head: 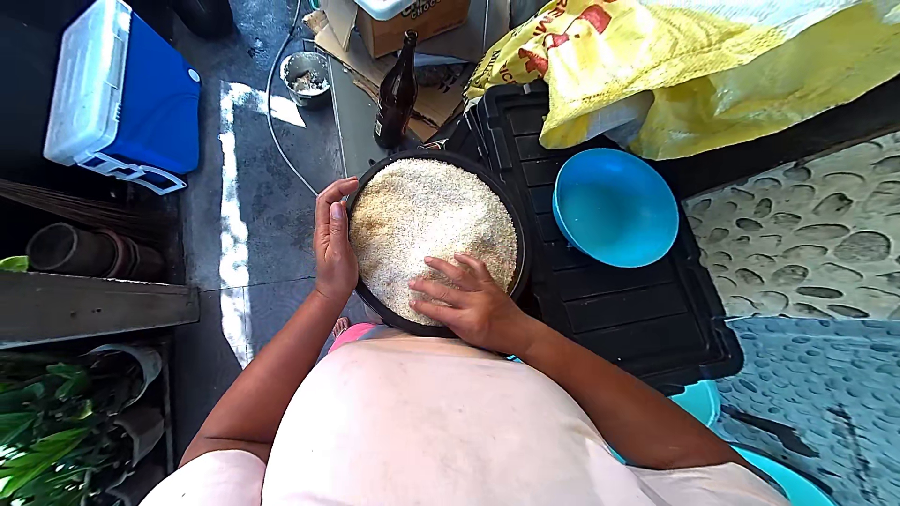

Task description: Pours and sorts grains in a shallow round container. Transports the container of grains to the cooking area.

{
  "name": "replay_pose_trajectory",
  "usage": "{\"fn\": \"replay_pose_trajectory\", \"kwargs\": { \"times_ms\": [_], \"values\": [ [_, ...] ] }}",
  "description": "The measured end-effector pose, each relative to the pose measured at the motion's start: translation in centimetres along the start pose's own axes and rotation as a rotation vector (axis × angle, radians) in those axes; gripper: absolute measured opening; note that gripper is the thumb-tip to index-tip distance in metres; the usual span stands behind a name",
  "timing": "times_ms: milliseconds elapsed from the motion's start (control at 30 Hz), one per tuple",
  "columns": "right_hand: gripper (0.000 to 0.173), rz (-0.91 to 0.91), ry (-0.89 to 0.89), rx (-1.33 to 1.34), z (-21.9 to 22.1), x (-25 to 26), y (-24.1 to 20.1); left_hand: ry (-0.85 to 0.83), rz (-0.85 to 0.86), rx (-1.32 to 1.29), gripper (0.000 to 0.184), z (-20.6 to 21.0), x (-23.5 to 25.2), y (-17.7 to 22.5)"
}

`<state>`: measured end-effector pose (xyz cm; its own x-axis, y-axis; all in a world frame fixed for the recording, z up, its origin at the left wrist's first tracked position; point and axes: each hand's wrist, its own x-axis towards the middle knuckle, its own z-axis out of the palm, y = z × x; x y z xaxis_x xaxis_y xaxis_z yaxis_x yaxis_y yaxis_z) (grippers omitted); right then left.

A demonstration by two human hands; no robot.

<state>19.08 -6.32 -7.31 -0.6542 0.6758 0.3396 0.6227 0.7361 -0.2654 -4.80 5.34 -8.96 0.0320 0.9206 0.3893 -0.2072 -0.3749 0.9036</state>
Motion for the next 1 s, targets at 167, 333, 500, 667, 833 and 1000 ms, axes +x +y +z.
{"fn": "replay_pose_trajectory", "kwargs": {
  "times_ms": [167,333,500,667,833,1000],
  "values": [
    [0.029,-0.127,-0.080,-0.071,0.9,1.9,0.8,-0.058,-0.011,0.042,0.049,0.1,0.2,-0.1],
    [0.026,-0.116,-0.109,-0.193,1.1,4.2,2.1,-0.176,-0.087,0.224,0.052,0.7,0.5,0.8],
    [0.023,-0.011,-0.150,-0.178,0.1,6.1,4.1,-0.171,-0.114,0.240,0.051,0.7,0.4,1.1],
    [0.021,0.082,-0.144,-0.104,-1.6,6.9,6.3,-0.199,-0.139,0.287,0.052,0.7,0.4,1.3],
    [0.021,0.213,-0.018,0.100,-5.6,6.1,6.7,-0.248,-0.139,0.354,0.054,0.7,0.6,1.3],
    [0.017,0.430,0.050,0.018,-8.0,4.1,5.0,-0.278,-0.137,0.372,0.054,0.8,0.7,1.3]
  ]
}}
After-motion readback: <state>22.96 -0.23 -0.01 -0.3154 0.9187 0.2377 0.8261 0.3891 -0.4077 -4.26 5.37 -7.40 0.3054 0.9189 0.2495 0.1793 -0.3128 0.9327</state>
